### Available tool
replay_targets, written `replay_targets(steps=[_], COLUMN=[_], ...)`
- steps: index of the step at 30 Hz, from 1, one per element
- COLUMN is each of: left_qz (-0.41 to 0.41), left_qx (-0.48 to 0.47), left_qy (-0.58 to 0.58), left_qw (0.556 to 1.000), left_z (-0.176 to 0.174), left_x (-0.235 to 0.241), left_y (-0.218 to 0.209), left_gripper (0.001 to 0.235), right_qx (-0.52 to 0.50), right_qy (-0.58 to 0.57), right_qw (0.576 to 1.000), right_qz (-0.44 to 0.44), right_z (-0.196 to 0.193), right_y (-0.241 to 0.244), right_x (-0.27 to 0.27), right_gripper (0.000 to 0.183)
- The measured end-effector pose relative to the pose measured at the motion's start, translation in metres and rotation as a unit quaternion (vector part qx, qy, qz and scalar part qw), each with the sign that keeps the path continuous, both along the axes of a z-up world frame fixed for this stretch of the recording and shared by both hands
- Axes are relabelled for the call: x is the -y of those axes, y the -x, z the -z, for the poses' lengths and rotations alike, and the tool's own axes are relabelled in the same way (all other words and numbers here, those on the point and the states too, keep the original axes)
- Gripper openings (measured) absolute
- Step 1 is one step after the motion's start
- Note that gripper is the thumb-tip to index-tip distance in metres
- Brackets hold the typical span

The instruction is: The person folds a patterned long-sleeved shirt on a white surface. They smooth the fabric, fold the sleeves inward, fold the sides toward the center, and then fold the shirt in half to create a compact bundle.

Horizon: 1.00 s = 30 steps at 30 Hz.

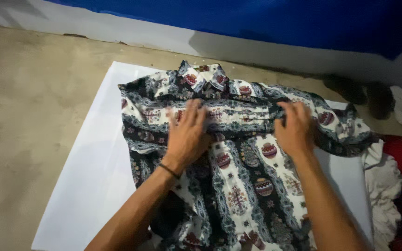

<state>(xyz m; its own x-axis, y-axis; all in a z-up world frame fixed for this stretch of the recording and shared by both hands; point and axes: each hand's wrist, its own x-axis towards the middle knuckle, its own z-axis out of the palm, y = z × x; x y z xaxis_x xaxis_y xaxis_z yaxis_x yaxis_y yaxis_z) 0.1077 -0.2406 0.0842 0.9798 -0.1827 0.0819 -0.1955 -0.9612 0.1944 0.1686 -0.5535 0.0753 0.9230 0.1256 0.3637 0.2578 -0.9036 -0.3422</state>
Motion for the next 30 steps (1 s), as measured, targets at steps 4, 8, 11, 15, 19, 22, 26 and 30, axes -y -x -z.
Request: replay_targets(steps=[4, 8, 11, 15, 19, 22, 26, 30], left_qz=[0.141, 0.186, 0.143, 0.136, 0.131, 0.134, 0.046, 0.08], left_qx=[0.08, 0.097, 0.024, 0.105, 0.074, 0.076, -0.035, 0.043], left_qy=[0.104, 0.132, 0.094, 0.06, 0.049, 0.061, 0.158, 0.398], left_qw=[0.981, 0.969, 0.985, 0.983, 0.987, 0.986, 0.986, 0.913], left_z=[0.016, 0.024, 0.031, 0.041, 0.044, 0.036, 0.009, -0.038], left_x=[0.066, 0.138, 0.162, 0.167, 0.17, 0.17, 0.18, 0.191], left_y=[-0.012, -0.026, -0.021, -0.015, -0.015, -0.022, -0.043, -0.072], left_gripper=[0.072, 0.066, 0.073, 0.078, 0.079, 0.081, 0.075, 0.065], right_qx=[0.007, 0.017, -0.029, 0.001, 0.002, -0.105, 0.012, -0.087], right_qy=[0.055, 0.111, 0.142, 0.13, -0.008, -0.118, -0.125, -0.664], right_qw=[0.995, 0.979, 0.962, 0.957, 0.964, 0.944, 0.983, 0.741], right_qz=[0.083, 0.17, 0.23, 0.261, 0.265, 0.291, 0.137, 0.049], right_z=[0.004, 0.022, 0.027, 0.014, -0.024, -0.046, -0.03, -0.005], right_y=[0.018, 0.024, 0.026, 0.041, 0.035, 0.021, 0.004, -0.018], right_x=[0.04, 0.072, 0.106, 0.132, 0.123, 0.089, 0.061, 0.034], right_gripper=[0.06, 0.063, 0.05, 0.022, 0.033, 0.04, 0.052, 0.047])
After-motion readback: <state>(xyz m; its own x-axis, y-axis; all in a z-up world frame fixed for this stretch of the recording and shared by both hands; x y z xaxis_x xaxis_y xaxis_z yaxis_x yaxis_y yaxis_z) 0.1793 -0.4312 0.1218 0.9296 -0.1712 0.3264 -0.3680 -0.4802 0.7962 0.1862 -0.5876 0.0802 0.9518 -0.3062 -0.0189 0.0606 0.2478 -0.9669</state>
